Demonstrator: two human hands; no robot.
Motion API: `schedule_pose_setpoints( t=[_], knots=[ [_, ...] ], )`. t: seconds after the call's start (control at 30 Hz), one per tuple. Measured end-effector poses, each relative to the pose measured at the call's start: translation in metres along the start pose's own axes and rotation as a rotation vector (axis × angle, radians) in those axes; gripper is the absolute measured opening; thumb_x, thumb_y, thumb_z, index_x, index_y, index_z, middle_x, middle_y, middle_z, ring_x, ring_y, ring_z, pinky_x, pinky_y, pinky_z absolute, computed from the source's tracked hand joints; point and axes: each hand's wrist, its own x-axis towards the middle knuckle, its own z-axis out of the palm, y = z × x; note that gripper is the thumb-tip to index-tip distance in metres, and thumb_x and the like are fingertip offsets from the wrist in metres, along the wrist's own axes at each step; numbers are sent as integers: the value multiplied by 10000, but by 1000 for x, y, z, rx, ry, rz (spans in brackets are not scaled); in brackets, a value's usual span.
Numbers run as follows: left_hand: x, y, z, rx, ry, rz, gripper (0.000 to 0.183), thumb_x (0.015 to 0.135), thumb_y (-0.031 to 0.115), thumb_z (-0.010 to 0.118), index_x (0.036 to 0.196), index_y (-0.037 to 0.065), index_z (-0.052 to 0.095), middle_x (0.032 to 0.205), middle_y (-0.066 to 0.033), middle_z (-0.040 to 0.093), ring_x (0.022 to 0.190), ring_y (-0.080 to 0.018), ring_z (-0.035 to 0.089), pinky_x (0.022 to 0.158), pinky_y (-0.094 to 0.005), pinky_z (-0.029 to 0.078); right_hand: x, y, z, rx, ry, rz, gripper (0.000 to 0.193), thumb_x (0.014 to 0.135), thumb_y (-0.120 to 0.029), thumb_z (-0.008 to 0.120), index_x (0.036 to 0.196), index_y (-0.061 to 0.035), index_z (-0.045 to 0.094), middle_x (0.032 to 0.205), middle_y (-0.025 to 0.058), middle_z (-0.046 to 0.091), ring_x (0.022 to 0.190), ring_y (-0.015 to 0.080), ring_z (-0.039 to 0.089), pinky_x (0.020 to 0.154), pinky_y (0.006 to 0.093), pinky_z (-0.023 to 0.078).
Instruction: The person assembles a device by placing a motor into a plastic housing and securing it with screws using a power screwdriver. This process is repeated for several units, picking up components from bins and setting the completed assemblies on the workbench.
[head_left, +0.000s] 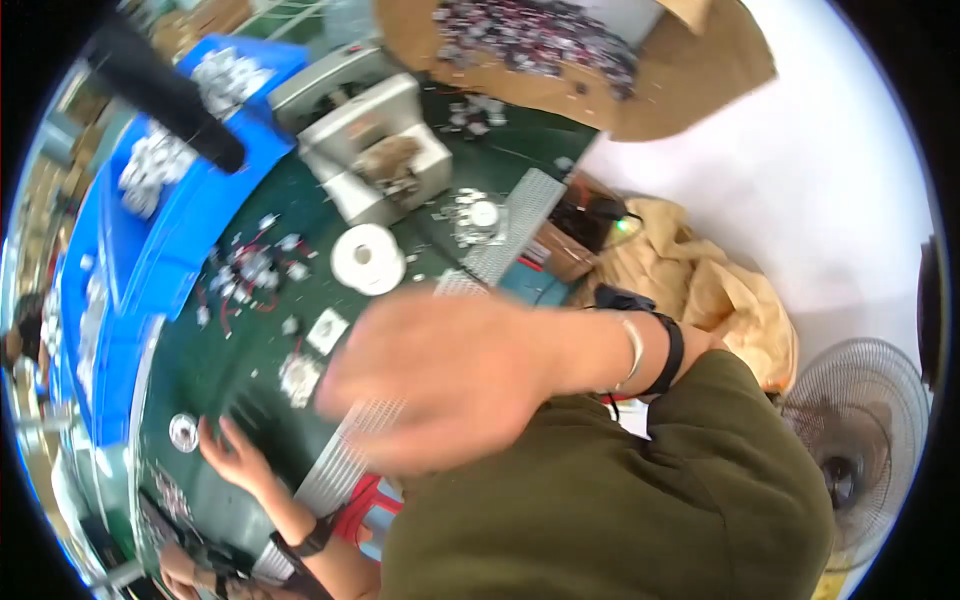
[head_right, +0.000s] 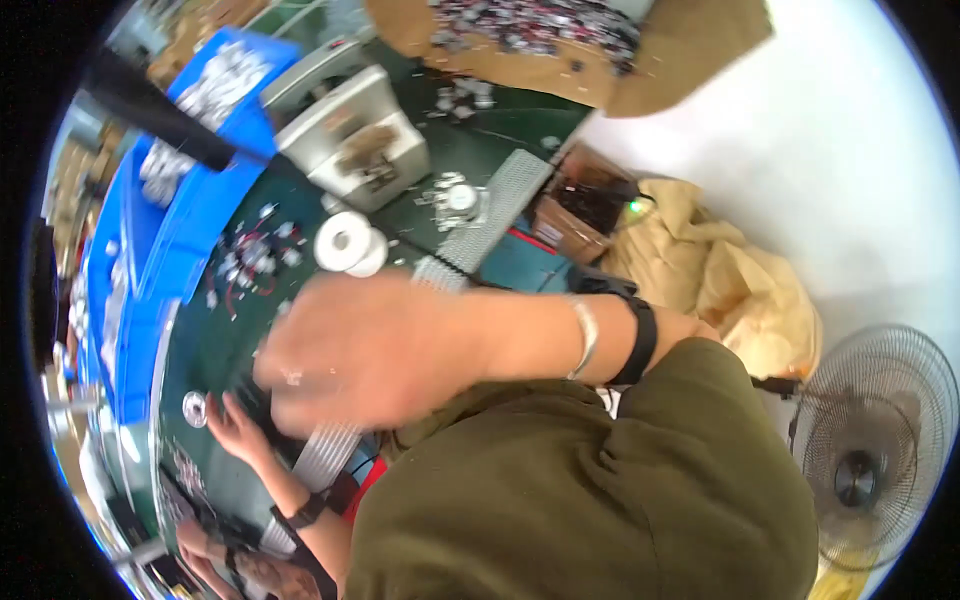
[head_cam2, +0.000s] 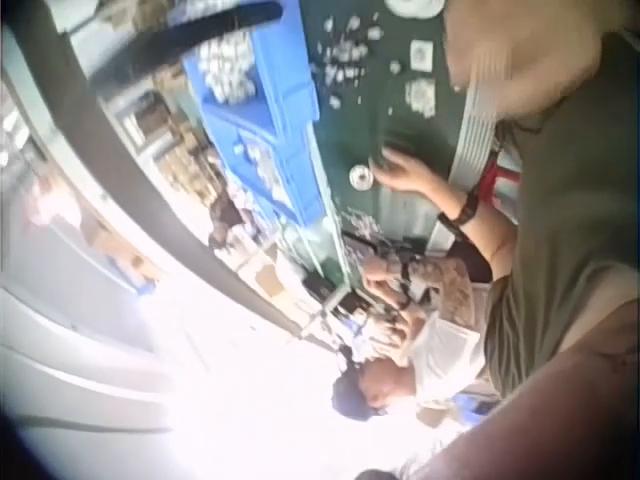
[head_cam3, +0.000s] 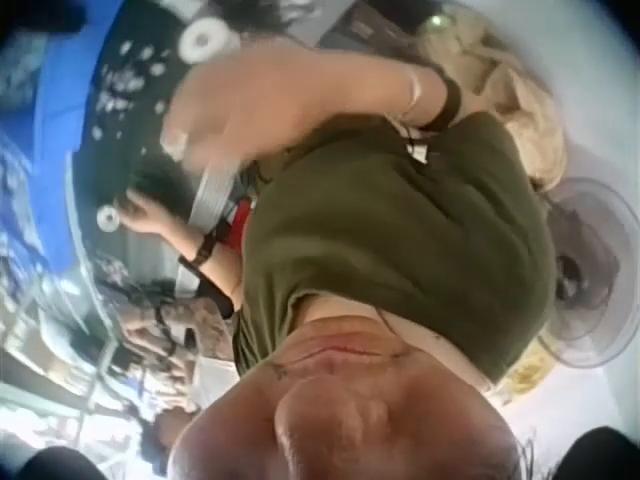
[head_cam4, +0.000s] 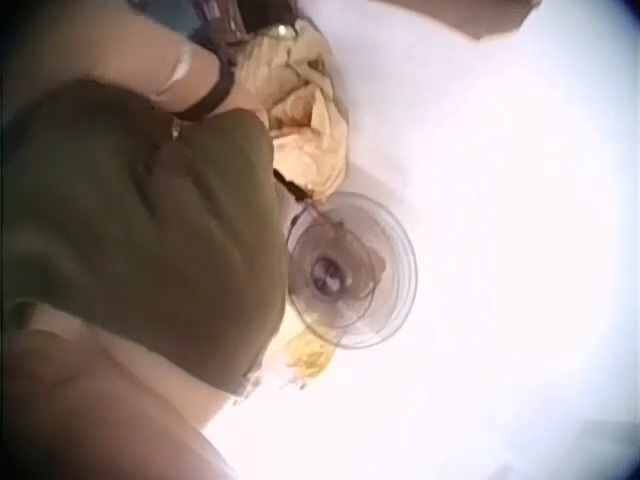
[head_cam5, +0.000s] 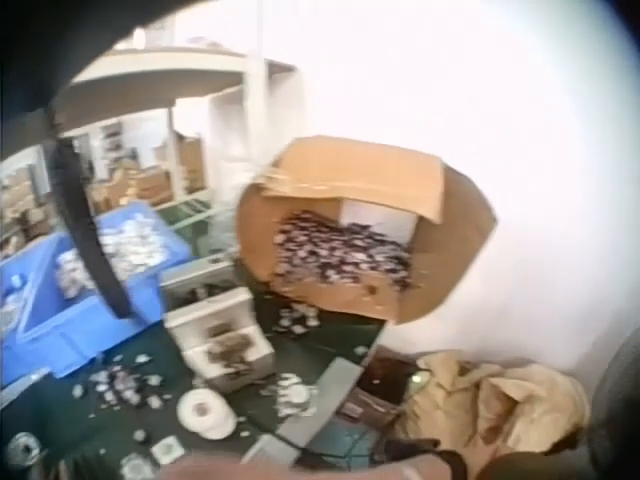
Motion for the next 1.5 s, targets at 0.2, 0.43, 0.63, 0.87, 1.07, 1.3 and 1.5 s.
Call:
schedule_pose_setpoints(
  t=[0.2,0.43,0.63,0.87,1.07,1.3,1.5],
  knots=[
    [8,25,11,38,-63,115,339,909,154,581,1202,-7,528,1182,-129,576,1027,-225,567,883,-344,457,-175,65,-158,-915,203,1179,198,795,-110,644,978,-35,638,911,131,617,773,246,609,704,316,491],
    [2,72,17,-55,-225,102,306,912,89,560,1191,-31,523,1123,-139,596,1011,-194,577,871,-289,464,-190,95,-156,-730,-182,1172,283,813,-118,606,1091,-73,585,987,133,578,859,302,603,744,375,494],
    [-5,93,31,-27,-290,203,265,864,42,606,1118,-27,571,1075,-98,623,988,-171,589,880,-286,455,-177,107,-170,-958,-575,1208,356,804,-100,588,1148,-29,532,1082,201,574,985,373,558,826,427,474],
    [24,161,14,-79,-240,287,201,776,45,671,967,11,620,960,-125,655,891,-252,639,808,-321,485,-119,60,-155,440,697,1153,356,818,-117,613,1131,38,545,903,134,617,754,184,598,647,254,469],
    [136,218,44,-257,-170,518,208,795,25,666,997,-5,627,916,-107,670,855,-177,647,789,-295,492,-28,21,-55,1356,198,939,327,775,20,642,1098,41,594,972,240,605,864,283,639,746,343,549],
    [309,203,180,465,-661,933,425,773,121,596,1196,147,561,1094,-148,592,1011,-334,585,810,-434,500,9,56,12,1542,112,1623,276,874,-84,557,1116,47,573,1130,235,577,880,280,636,765,344,546],
    [398,97,300,705,-725,1064,423,734,51,619,1141,159,575,1115,-102,574,1009,-303,602,755,-407,522,3,79,19,1660,337,1670,336,921,-20,435,1250,29,482,1264,223,515,1061,343,592,844,358,530]
  ],
)
